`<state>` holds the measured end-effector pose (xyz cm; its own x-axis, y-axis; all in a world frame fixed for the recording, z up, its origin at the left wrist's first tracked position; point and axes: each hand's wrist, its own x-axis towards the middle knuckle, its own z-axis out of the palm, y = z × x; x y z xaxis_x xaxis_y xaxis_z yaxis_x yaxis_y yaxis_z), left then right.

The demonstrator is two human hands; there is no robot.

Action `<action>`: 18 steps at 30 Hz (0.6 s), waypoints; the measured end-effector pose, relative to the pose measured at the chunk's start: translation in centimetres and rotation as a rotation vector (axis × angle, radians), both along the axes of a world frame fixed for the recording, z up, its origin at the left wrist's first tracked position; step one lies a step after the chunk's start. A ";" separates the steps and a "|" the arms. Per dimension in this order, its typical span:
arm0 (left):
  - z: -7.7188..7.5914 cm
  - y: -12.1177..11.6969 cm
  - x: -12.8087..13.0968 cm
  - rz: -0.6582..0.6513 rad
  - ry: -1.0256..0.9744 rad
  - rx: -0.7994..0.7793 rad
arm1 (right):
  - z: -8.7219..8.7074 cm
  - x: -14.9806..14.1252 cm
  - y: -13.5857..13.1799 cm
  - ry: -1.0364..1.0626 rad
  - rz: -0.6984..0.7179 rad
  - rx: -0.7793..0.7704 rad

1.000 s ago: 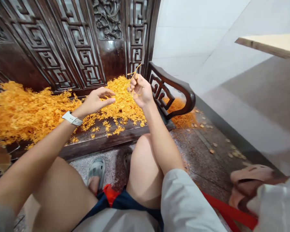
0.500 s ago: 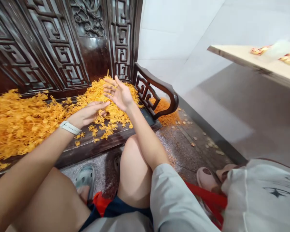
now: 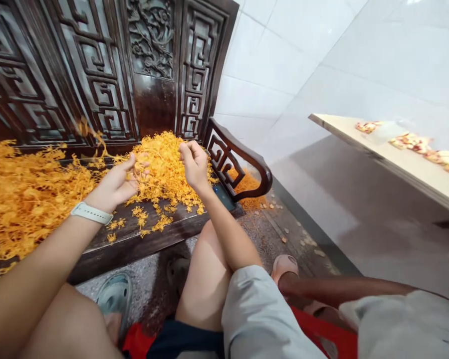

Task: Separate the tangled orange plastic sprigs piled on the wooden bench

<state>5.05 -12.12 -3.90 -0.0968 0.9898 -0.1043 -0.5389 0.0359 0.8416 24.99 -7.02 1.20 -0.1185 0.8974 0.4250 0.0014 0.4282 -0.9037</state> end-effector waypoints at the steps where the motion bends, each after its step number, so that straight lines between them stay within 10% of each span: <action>1: -0.1 0.2 -0.2 0.039 -0.025 0.014 | -0.1 -0.2 -0.1 -0.007 0.012 -0.038; 9: 0.2 0.0 2.1 -0.020 -0.072 0.142 | -0.9 -1.7 -1.3 -0.080 0.402 -0.508; 18: 0.4 -1.3 5.5 -0.149 0.011 0.034 | -1.6 -0.8 -1.6 0.265 0.213 -0.512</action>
